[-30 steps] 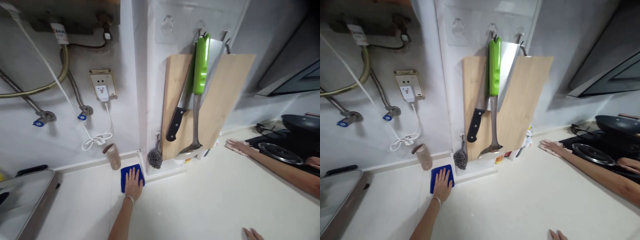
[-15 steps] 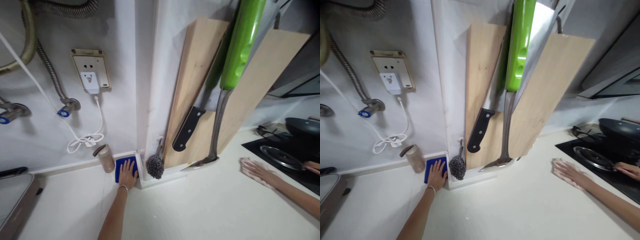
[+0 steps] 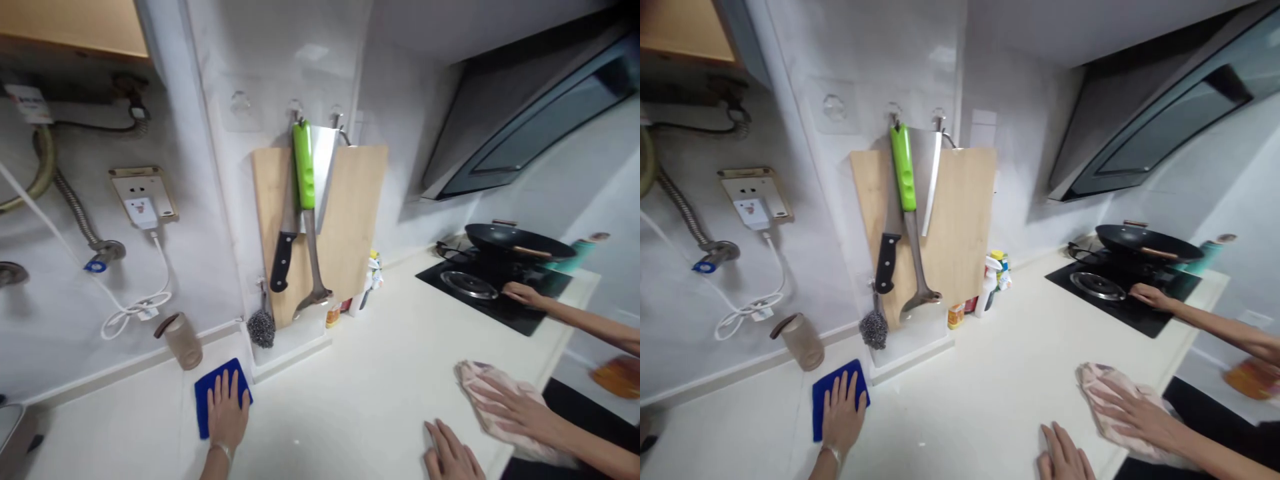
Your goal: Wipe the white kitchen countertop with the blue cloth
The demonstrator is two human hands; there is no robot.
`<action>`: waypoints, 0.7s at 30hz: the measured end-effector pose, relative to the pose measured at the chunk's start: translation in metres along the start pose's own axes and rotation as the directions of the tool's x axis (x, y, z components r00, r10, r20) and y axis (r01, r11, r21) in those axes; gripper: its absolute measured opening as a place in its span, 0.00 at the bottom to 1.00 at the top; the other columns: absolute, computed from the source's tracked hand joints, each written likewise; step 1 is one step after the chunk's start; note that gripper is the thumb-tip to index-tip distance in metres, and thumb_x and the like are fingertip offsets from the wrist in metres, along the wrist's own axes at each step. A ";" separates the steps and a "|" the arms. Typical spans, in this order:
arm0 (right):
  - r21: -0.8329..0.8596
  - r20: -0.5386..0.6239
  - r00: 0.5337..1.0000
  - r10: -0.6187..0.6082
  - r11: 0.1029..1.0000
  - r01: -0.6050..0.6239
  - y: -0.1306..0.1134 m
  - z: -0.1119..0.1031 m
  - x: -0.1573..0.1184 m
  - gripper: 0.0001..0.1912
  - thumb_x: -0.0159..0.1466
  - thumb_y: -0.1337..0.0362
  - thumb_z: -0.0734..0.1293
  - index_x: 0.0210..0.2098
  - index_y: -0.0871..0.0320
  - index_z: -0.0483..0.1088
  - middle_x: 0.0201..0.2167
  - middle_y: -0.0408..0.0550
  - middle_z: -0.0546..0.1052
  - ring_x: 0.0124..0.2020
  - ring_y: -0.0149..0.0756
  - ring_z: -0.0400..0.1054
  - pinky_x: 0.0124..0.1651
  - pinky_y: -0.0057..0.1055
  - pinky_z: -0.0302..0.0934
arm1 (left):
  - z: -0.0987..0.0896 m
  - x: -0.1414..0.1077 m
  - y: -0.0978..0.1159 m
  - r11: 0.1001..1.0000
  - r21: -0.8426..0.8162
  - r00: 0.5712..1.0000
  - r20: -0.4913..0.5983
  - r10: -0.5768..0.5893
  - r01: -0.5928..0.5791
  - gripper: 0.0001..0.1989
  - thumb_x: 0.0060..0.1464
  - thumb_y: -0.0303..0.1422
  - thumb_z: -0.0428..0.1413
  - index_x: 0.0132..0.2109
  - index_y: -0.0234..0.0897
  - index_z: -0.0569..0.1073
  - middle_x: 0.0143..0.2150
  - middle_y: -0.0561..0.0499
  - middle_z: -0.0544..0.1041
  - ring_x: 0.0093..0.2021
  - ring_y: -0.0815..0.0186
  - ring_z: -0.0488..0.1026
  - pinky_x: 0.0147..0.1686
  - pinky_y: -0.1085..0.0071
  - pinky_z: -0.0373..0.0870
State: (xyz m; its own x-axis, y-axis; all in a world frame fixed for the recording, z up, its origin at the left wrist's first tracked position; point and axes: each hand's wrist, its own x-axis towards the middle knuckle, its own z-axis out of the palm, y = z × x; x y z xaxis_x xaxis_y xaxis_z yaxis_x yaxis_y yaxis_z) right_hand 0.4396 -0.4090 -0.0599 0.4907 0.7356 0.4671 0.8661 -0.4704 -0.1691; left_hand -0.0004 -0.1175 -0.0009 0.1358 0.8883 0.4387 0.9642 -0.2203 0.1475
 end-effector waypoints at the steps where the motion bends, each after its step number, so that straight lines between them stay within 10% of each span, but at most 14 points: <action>1: -0.011 -0.012 1.000 -0.002 1.000 0.002 -0.002 -0.001 0.000 0.29 0.62 0.55 0.52 0.58 0.55 0.67 0.61 0.52 0.69 0.60 0.46 0.63 0.64 0.49 0.53 | -0.004 -0.016 0.003 1.000 0.007 1.000 -0.021 0.012 -0.012 0.29 0.62 0.39 0.39 0.68 0.36 0.59 0.71 0.42 0.58 0.72 0.53 0.49 0.69 0.47 0.45; 12: -0.041 -0.080 0.997 0.009 0.999 -0.012 -0.014 -0.007 0.000 0.27 0.64 0.58 0.51 0.57 0.58 0.66 0.61 0.55 0.68 0.62 0.42 0.60 0.66 0.48 0.49 | -0.028 -0.146 0.082 0.983 -0.029 0.976 -0.128 0.174 -0.179 0.33 0.60 0.35 0.44 0.71 0.41 0.45 0.71 0.42 0.58 0.72 0.52 0.48 0.67 0.44 0.50; 21: -0.011 -0.076 0.997 0.000 1.000 -0.001 -0.011 -0.010 0.000 0.25 0.64 0.60 0.54 0.59 0.58 0.64 0.62 0.55 0.67 0.63 0.43 0.59 0.66 0.47 0.49 | -0.042 -0.158 0.157 0.922 -0.028 0.922 0.009 0.386 -0.386 0.36 0.59 0.40 0.49 0.71 0.40 0.46 0.72 0.43 0.54 0.72 0.51 0.48 0.68 0.45 0.50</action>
State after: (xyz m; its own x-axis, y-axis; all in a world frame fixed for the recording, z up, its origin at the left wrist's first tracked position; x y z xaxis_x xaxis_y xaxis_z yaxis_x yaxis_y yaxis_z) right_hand 0.4289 -0.4084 -0.0487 0.4821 0.6966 0.5314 0.8647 -0.4761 -0.1602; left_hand 0.1200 -0.3098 -0.0097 0.4996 0.7380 0.4535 0.8304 -0.5570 -0.0084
